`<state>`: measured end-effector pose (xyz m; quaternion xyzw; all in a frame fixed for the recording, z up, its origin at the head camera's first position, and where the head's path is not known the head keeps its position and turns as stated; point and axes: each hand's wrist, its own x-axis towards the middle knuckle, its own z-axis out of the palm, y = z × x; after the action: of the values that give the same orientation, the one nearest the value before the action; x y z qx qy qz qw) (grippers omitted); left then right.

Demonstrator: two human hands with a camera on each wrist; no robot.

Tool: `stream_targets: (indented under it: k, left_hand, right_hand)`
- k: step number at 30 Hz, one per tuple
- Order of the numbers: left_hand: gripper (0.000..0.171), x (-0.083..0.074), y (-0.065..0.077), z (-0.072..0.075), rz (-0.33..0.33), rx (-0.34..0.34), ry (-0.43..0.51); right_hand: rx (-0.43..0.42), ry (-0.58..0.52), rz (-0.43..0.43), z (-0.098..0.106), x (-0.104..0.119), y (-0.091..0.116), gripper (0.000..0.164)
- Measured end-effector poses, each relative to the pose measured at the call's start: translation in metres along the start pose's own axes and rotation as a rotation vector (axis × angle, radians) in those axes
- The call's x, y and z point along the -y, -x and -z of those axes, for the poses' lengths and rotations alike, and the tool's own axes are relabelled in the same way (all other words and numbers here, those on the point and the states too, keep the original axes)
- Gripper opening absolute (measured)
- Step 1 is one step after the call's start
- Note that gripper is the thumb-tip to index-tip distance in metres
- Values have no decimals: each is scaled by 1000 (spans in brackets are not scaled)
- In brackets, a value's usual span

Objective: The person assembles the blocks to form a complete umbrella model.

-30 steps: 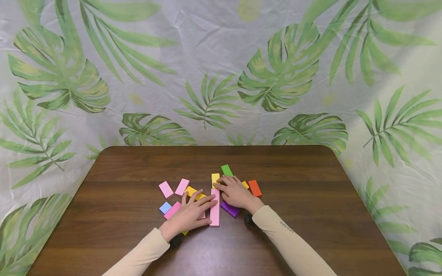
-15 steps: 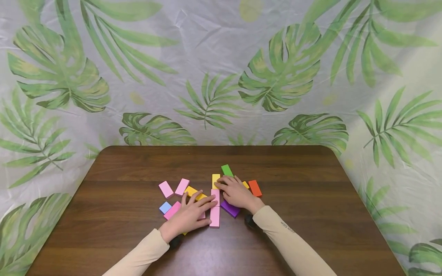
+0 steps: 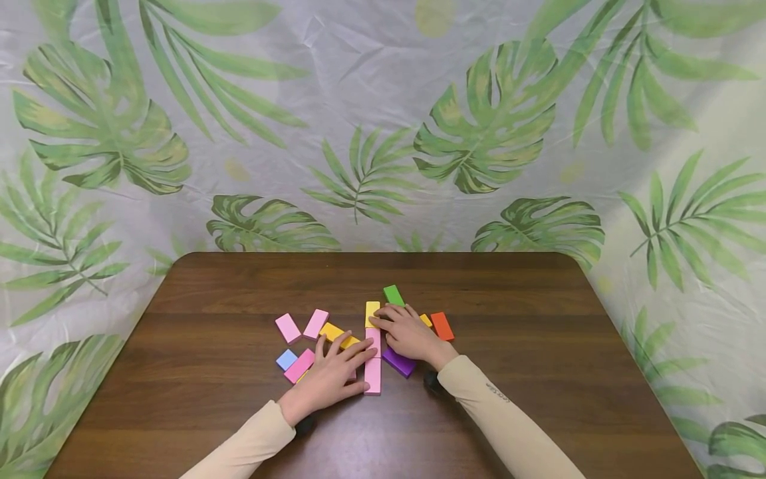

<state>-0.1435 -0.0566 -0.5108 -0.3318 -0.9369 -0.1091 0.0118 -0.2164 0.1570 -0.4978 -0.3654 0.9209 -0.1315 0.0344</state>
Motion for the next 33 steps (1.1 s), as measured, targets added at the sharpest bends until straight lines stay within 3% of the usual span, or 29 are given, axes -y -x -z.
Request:
stream_targets:
  k: [10, 20, 33]
  left_hand:
    - [58, -4, 1, -4, 7, -26, -52]
    - [58, -5, 1, -4, 17, -23, -11]
    - [54, -5, -10, -4, 55, -18, 10]
  right_hand:
    - [-6, -6, 9, -1, -2, 2, 41]
    - [2, -9, 9, -1, -1, 3, 40]
    - [11, -31, 10, -3, -6, 6, 40]
